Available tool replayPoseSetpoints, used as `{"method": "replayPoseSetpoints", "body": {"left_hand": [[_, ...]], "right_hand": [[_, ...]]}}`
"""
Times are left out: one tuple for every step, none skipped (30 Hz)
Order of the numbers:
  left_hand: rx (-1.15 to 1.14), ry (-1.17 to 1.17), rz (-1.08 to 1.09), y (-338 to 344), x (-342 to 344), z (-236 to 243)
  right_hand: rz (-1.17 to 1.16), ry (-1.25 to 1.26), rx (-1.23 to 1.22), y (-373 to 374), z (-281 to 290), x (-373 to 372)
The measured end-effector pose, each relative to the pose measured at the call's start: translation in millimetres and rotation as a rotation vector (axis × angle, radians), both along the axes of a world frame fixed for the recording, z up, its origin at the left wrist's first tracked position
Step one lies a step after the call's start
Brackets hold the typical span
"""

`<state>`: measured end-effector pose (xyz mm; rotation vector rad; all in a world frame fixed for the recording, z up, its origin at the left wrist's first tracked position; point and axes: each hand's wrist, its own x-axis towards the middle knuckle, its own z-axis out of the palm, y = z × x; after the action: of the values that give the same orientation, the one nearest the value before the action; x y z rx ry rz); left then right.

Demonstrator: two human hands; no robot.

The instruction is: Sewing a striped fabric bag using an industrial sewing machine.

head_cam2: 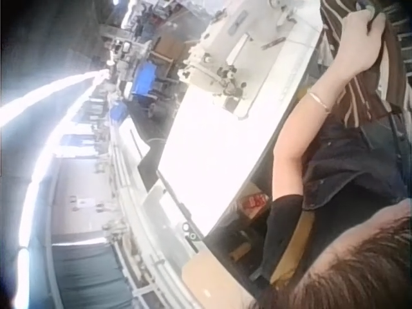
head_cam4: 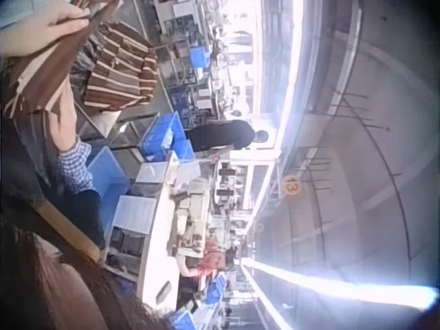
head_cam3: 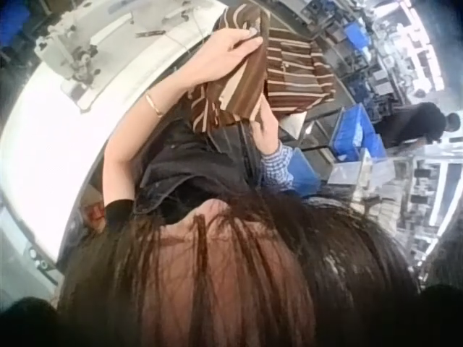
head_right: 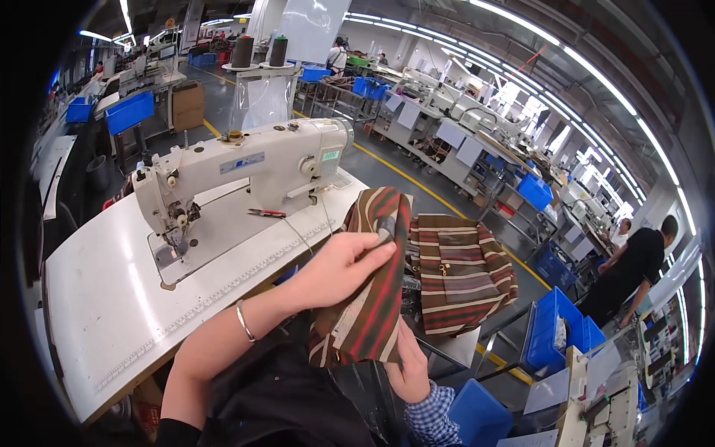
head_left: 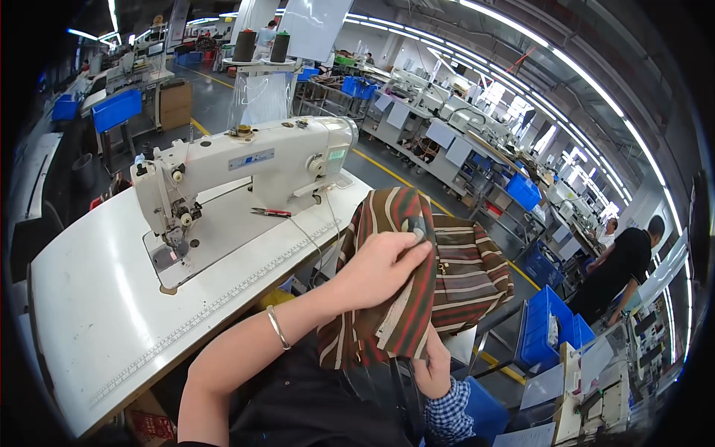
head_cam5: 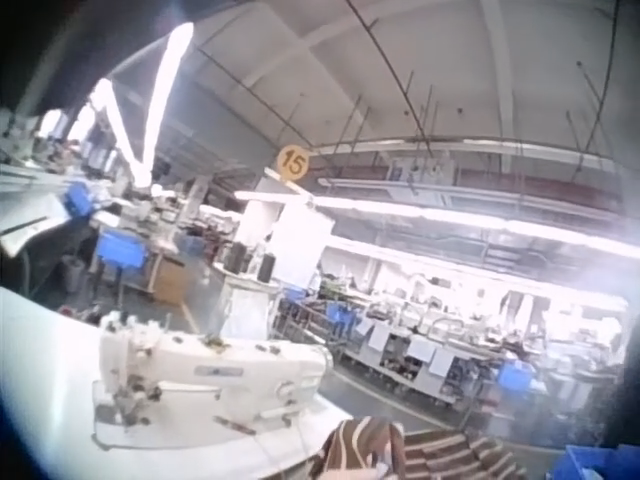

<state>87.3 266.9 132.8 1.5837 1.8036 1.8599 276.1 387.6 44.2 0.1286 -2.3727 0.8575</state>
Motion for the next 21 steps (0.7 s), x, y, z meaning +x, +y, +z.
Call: {"method": "replayPoseSetpoints", "body": {"left_hand": [[-0.033, -0.06, -0.016, -5, -6, 1], [-0.071, -0.122, -0.029, -6, -9, 1], [-0.074, -0.123, -0.02, -6, -11, -1], [-0.082, -0.203, -0.067, -4, -13, -3], [-0.096, -0.282, -0.118, -4, -13, -3], [-0.102, -0.283, -0.116, -6, -11, -5], [-0.064, -0.402, -0.262, -10, -6, -6], [-0.024, -0.521, -0.41, -14, 0, -10], [-0.001, -0.345, -0.425, -18, 7, -26], [-0.042, -0.088, -0.339, -27, 17, -46], [-0.133, 0.084, -0.182, -34, 31, -72], [-0.187, 0.072, -0.113, -36, 45, -92], [-0.148, 0.005, -0.123, -26, 57, -111], [-0.128, -0.064, -0.103, -21, 65, -125], [-0.209, -0.154, -0.068, -28, 65, -134], [-0.286, -0.238, -0.019, -34, 61, -136], [-0.035, -0.488, -0.176, -35, 63, -131], [-0.076, -0.397, -0.161, -37, 56, -132], [-0.151, -0.304, -0.115, -36, 48, -136], [-0.219, -0.207, -0.064, -33, 40, -138], [-0.169, -0.346, -0.145, -28, 38, -140]], "right_hand": [[0.005, -0.001, 0.002, -3, 2, -1], [-0.01, -0.053, -0.062, -4, 2, -3], [-0.024, -0.105, -0.124, -5, 3, -5], [-0.038, -0.156, -0.185, -7, 4, -8], [-0.04, -0.125, -0.139, -9, 1, -15], [-0.038, -0.125, -0.145, -14, 0, -23], [-0.071, 0.092, -0.159, -20, 0, -32], [-0.107, 0.31, -0.171, -26, 1, -42], [-0.122, 0.311, -0.17, -24, 4, -51], [0.066, 0.367, -0.738, -22, 6, -59], [0.272, 0.421, -1.299, -20, 4, -66], [-0.03, 0.342, -0.702, -23, 0, -70], [-0.16, 0.248, -0.476, -14, -25, -68], [-0.262, 0.136, -0.274, -9, -50, -69], [-0.331, 0.094, -0.025, -22, -41, -73], [-0.385, 0.052, 0.226, -35, -24, -82], [-0.34, 0.188, 0.241, -37, -15, -88], [-0.301, 0.316, 0.263, -35, -11, -89], [-0.314, 0.295, 0.245, -32, -11, -87], [-0.336, 0.293, 0.248, -27, -9, -85], [-0.365, 0.311, 0.216, -22, -6, -84]]}}
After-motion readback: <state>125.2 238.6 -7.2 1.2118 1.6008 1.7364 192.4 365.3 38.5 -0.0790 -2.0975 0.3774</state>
